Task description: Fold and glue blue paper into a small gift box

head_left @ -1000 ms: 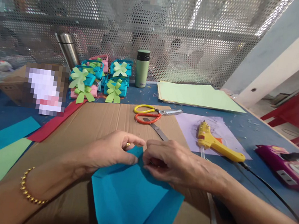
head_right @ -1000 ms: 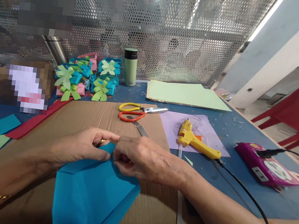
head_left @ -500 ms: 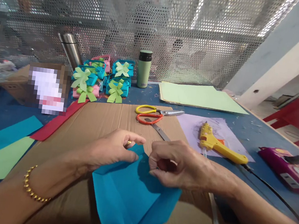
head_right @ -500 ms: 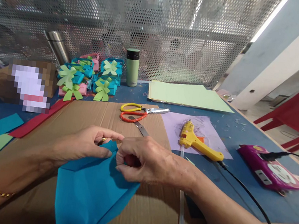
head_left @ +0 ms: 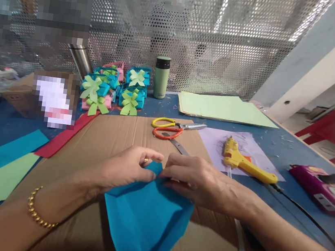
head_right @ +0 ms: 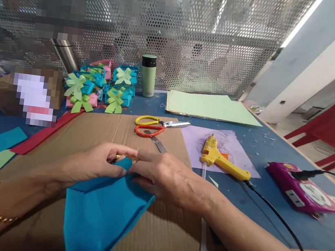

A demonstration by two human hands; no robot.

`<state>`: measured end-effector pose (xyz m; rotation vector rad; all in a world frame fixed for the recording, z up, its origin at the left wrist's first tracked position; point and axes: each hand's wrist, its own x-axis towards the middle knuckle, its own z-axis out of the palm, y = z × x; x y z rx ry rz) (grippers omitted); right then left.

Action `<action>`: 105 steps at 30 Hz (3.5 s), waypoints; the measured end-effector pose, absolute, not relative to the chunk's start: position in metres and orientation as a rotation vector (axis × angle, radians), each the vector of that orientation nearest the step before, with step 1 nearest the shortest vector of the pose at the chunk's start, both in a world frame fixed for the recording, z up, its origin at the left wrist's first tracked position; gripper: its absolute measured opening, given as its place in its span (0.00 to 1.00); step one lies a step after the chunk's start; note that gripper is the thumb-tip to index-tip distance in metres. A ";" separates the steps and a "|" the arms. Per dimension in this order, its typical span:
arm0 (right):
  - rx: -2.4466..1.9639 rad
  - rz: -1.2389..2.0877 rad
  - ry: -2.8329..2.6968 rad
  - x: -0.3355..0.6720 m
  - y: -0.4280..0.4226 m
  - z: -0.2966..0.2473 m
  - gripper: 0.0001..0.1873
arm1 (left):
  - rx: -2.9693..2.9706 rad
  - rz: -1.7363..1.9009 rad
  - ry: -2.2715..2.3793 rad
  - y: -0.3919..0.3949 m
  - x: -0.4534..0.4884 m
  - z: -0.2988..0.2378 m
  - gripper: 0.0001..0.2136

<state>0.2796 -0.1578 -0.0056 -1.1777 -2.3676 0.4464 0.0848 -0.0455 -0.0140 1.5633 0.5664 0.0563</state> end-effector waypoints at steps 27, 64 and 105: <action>-1.141 0.444 -2.455 0.273 -0.157 -0.005 0.10 | 1.465 -0.002 0.505 -0.047 0.085 -0.010 0.27; -1.225 0.660 -1.979 0.275 -0.162 0.004 0.06 | 1.597 0.009 0.636 -0.043 0.084 -0.006 0.29; -0.998 0.130 -2.640 0.270 -0.158 -0.003 0.16 | 1.541 0.048 0.482 -0.046 0.085 -0.019 0.26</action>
